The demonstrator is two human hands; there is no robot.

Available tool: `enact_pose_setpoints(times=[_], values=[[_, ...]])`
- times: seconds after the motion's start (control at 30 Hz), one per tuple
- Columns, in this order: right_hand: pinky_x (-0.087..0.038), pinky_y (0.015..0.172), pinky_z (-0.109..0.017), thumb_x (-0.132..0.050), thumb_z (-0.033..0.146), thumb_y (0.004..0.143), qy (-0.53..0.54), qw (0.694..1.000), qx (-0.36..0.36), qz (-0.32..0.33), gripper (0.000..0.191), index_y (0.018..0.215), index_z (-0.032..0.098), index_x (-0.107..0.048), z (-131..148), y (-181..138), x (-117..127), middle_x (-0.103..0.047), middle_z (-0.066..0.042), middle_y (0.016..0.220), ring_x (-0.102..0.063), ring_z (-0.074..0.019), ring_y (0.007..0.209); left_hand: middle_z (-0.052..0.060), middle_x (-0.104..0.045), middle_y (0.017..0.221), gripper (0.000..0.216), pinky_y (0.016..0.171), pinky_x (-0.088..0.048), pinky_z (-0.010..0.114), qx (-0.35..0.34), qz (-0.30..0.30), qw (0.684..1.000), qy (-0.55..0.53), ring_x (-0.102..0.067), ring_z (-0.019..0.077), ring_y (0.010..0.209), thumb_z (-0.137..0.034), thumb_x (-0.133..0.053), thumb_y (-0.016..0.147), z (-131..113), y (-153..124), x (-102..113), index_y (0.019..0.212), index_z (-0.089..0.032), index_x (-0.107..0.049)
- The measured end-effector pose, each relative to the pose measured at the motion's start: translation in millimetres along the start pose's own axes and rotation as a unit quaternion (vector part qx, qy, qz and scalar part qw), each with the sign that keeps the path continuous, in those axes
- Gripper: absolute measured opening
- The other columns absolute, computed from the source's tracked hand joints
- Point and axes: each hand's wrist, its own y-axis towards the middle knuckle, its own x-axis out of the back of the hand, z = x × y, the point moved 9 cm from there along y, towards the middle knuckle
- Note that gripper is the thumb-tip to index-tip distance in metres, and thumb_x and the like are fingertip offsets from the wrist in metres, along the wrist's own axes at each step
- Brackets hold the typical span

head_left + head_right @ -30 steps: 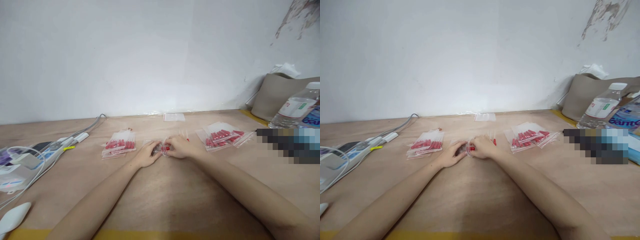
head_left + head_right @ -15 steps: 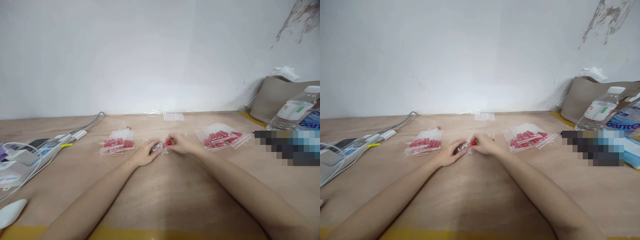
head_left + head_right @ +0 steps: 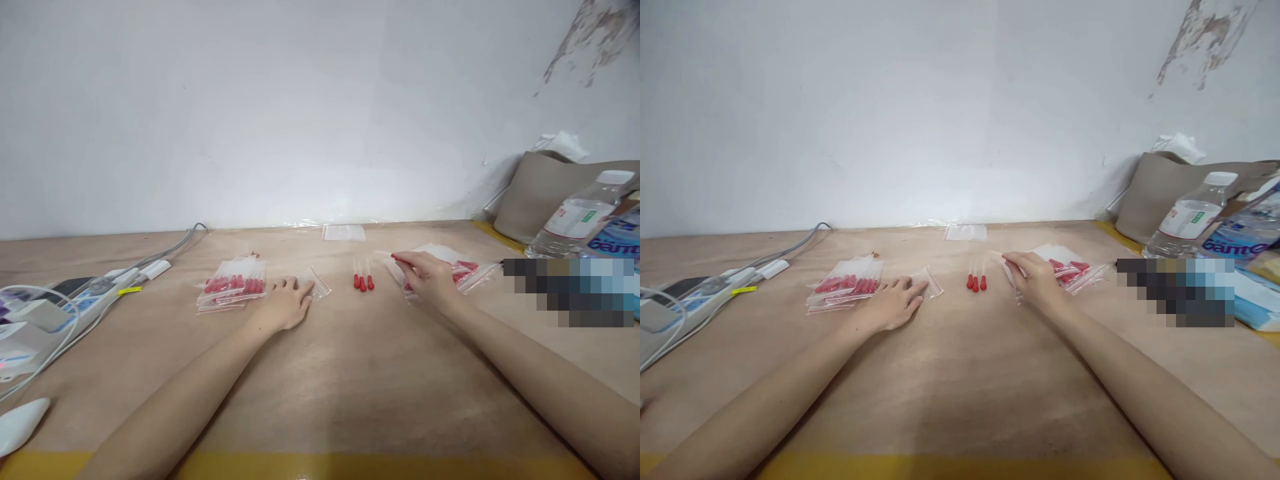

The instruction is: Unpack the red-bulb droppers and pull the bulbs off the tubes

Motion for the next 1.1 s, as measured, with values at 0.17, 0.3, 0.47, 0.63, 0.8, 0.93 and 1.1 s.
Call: enact_pose_setpoints(times=[0.17,0.3,0.47,0.63,0.8,0.93,1.1], values=[[-0.05,0.075,-0.036,-0.038,0.019,0.086,-0.072,0.984,0.117,0.112,0.031,0.105,0.02,-0.062,12.9,-21.9,-40.6,-0.063,-0.01,0.102,-0.058,-0.0204,0.09,0.01,-0.049,0.122,0.041,0.098,-0.031,0.043,-0.083,-0.088,0.992,-0.033,-0.044,0.0258,0.114,-0.043,-0.034,0.088,-8.1,4.2,20.0,0.116,-0.021,-0.053],[-0.051,0.075,-0.036,-0.037,0.023,0.088,-0.071,0.974,0.116,0.181,0.032,0.107,0.022,-0.062,12.3,-28.0,-58.9,-0.061,-0.01,0.106,-0.058,-0.0211,0.093,0.005,-0.034,0.139,0.045,0.106,-0.021,0.036,-0.188,-0.015,0.977,-0.101,-0.025,0.0193,0.13,-0.043,-0.025,0.091,-9.2,4.5,3.0,0.13,-0.024,-0.039],[-0.049,0.08,-0.038,-0.038,0.029,0.088,-0.078,0.967,0.093,0.224,0.032,0.11,0.023,-0.06,8.7,-28.5,-63.0,-0.059,-0.009,0.108,-0.056,-0.0218,0.095,0.002,-0.014,0.146,0.054,0.107,-0.009,0.045,-0.119,0.083,0.983,-0.114,-0.01,0.0221,0.134,-0.055,-0.016,0.089,-1.7,7.6,-24.1,0.137,-0.03,-0.02],[-0.042,0.09,-0.042,-0.044,0.041,0.084,-0.095,0.969,0.049,0.224,0.045,0.125,0.023,-0.047,14.8,-24.3,-65.3,-0.047,-0.012,0.124,-0.047,-0.0261,0.111,0.003,-0.015,0.145,0.061,0.106,-0.009,0.045,-0.04,0.058,0.992,-0.107,-0.01,0.0235,0.134,-0.06,-0.011,0.086,-3.9,11.1,-27.7,0.137,-0.029,-0.021],[-0.028,0.098,-0.053,-0.035,0.053,0.084,-0.119,0.939,-0.001,0.322,0.054,0.134,0.031,-0.032,23.2,-27.1,-101.5,-0.029,-0.011,0.139,-0.026,-0.0346,0.127,0.004,-0.019,0.145,0.066,0.106,-0.01,0.044,0.011,0.038,0.995,-0.096,-0.014,0.0245,0.133,-0.064,-0.011,0.084,3.0,11.4,-28.0,0.137,-0.026,-0.026],[-0.025,0.101,-0.047,-0.025,0.048,0.089,-0.101,0.921,-0.018,0.376,0.048,0.131,0.03,-0.039,16.6,-22.7,-127.3,-0.031,-0.01,0.139,-0.026,-0.0301,0.128,0.007,-0.02,0.145,0.068,0.105,-0.012,0.048,0.101,0.027,0.99,-0.095,-0.014,0.0274,0.133,-0.063,-0.009,0.084,18.7,12.8,-31.1,0.135,-0.024,-0.03],[-0.033,0.097,-0.039,-0.029,0.044,0.089,-0.097,0.935,-0.007,0.341,0.046,0.127,0.023,-0.045,9.4,-6.2,-135.0,-0.039,-0.012,0.133,-0.037,-0.0251,0.122,0.011,-0.028,0.141,0.06,0.103,-0.015,0.052,0.161,-0.003,0.979,-0.126,-0.02,0.0292,0.131,-0.054,-0.015,0.087,33.5,19.7,-26.0,0.134,-0.02,-0.033]])
